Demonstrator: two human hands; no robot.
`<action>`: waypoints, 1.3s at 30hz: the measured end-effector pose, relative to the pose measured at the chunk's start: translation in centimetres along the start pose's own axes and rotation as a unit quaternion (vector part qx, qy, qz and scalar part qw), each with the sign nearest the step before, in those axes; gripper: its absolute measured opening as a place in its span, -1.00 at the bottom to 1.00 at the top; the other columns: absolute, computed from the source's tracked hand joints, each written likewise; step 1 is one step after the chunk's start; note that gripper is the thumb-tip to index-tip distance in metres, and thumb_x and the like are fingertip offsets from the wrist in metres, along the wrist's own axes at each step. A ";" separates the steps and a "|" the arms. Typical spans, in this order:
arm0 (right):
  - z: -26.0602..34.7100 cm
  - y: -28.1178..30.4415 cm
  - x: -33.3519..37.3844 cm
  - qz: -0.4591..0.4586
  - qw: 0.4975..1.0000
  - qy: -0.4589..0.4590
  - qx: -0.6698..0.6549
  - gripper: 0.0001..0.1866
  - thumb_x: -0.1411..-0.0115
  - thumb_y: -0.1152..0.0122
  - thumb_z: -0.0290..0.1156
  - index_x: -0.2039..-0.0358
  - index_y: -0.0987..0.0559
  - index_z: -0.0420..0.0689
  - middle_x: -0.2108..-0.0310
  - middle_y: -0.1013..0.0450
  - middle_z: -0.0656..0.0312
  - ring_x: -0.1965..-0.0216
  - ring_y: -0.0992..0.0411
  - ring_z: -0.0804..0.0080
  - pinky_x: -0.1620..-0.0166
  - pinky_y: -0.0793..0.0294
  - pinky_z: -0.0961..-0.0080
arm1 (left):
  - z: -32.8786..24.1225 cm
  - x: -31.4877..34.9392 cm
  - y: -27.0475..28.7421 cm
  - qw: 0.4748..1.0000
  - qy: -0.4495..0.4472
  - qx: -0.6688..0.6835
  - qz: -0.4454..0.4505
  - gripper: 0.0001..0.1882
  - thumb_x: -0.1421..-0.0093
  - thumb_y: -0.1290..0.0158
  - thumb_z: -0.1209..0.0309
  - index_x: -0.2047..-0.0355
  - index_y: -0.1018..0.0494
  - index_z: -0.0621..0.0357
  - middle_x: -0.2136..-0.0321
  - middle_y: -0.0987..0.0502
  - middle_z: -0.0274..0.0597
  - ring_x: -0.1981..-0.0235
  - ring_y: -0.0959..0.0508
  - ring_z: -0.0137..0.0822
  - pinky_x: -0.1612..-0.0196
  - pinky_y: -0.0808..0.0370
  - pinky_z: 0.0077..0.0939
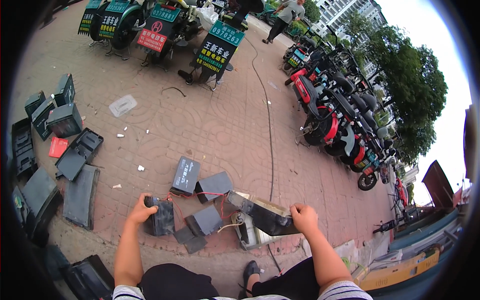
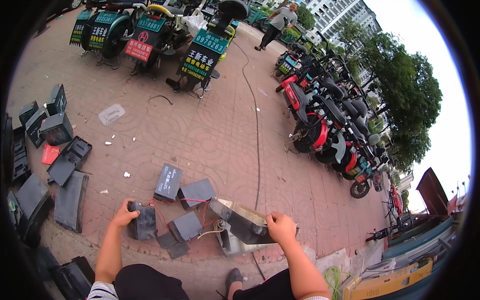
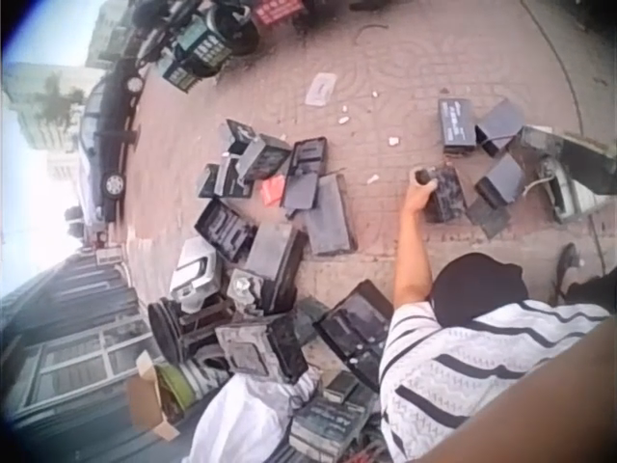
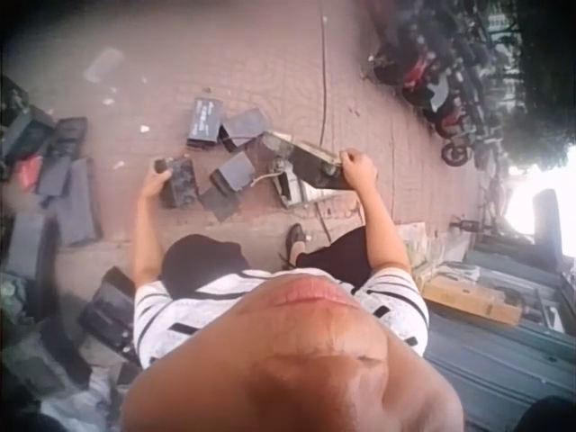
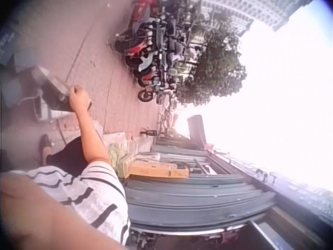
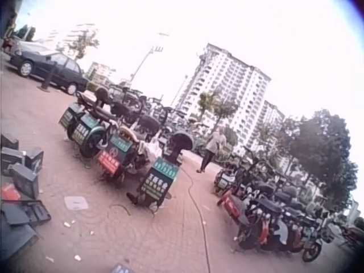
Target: The person disassembles an electric motorcycle battery pack on a sidewalk. The person moves battery casings, uses a power drill to remove fasteners from individual battery units, and uses pliers to cut or manipulate wires connected to the battery terminals.
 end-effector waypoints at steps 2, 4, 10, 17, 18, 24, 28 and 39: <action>-0.1 0.2 0.2 -0.001 1.000 -0.003 0.000 -0.61 -0.19 -0.04 -0.04 0.49 -0.60 -0.11 0.53 -0.50 -0.02 0.39 -0.50 -0.08 0.30 -0.44 0.11 | -0.2 0.1 -0.4 1.000 0.008 -0.005 -0.005 -0.30 0.09 -0.30 0.29 -0.07 -0.28 0.11 0.12 -0.47 -0.06 0.07 -0.46 -0.20 -0.03 -0.40 -0.34; -0.3 0.2 0.4 -0.003 1.000 -0.006 0.000 -0.61 -0.19 -0.04 -0.04 0.49 -0.60 -0.10 0.53 -0.50 -0.02 0.39 -0.50 -0.08 0.30 -0.44 0.11 | -0.2 0.1 -0.6 1.000 0.005 -0.002 -0.006 -0.30 0.09 -0.30 0.30 -0.07 -0.29 0.12 0.13 -0.47 -0.06 0.08 -0.46 -0.21 -0.02 -0.41 -0.34; -1.1 0.5 0.3 0.023 0.999 -0.024 0.018 -0.63 -0.17 -0.04 -0.06 0.42 -0.66 -0.06 0.47 -0.54 -0.01 0.35 -0.52 -0.07 0.26 -0.48 0.10 | -0.4 -0.5 -1.6 1.000 0.003 -0.001 -0.011 -0.31 0.09 -0.31 0.31 -0.05 -0.29 0.16 0.15 -0.48 -0.06 0.10 -0.47 -0.24 -0.01 -0.42 -0.35; -0.2 1.0 -2.8 0.034 0.999 -0.031 0.014 -0.61 -0.17 -0.04 -0.04 0.32 -0.68 -0.04 0.37 -0.57 -0.05 0.25 -0.53 -0.11 0.14 -0.50 0.13 | 0.1 -1.1 -1.1 0.999 0.032 -0.023 -0.030 -0.21 0.12 -0.32 0.32 -0.11 -0.24 0.34 0.10 -0.50 0.02 0.05 -0.49 -0.20 -0.05 -0.43 -0.32; 0.0 2.1 -4.1 0.012 0.999 -0.026 0.022 -0.60 -0.17 -0.04 -0.04 0.34 -0.67 -0.10 0.39 -0.55 -0.08 0.26 -0.53 -0.12 0.16 -0.50 0.12 | 0.7 -1.5 -0.3 0.997 0.036 -0.048 -0.047 -0.16 0.12 -0.34 0.29 -0.13 -0.23 0.35 0.08 -0.50 0.04 0.03 -0.50 -0.19 -0.07 -0.43 -0.33; -4.0 4.1 -13.3 -0.073 0.994 0.014 -0.078 -0.50 -0.25 -0.02 -0.07 0.49 -0.53 -0.32 0.49 -0.45 -0.22 0.41 -0.46 -0.16 0.25 -0.39 0.07 | 3.3 0.7 2.6 0.981 0.042 -0.185 -0.049 0.02 0.11 -0.30 0.13 -0.34 -0.10 0.08 -0.08 -0.39 0.34 -0.13 -0.41 0.14 -0.19 -0.35 -0.17; -4.7 3.6 -16.0 -0.040 0.997 0.011 -0.071 -0.53 -0.25 -0.01 -0.07 0.38 -0.58 -0.30 0.39 -0.49 -0.21 0.30 -0.48 -0.19 0.18 -0.41 0.09 | -0.4 3.7 2.7 0.952 0.096 -0.289 -0.024 -0.23 0.03 -0.22 0.22 -0.19 -0.30 0.26 0.02 -0.52 0.22 -0.04 -0.53 0.02 -0.12 -0.43 -0.27; -4.3 -2.2 -15.5 0.044 0.986 -0.146 -0.063 -0.56 -0.20 0.05 -0.09 0.19 -0.66 -0.11 0.13 -0.55 -0.09 0.05 -0.51 -0.08 0.02 -0.49 0.09 | -28.8 6.4 -8.1 0.997 -0.047 -0.058 -0.036 -0.76 -0.08 0.24 0.63 0.53 -0.45 0.26 0.63 -0.42 -0.28 0.56 -0.43 -0.44 0.43 -0.44 -0.51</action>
Point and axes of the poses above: each hand's wrist, its own x-axis away from the middle knuckle, its own y-axis out of the back of the hand, z = x × y, the point moved 6 cm from there along -x, towards the middle knuckle
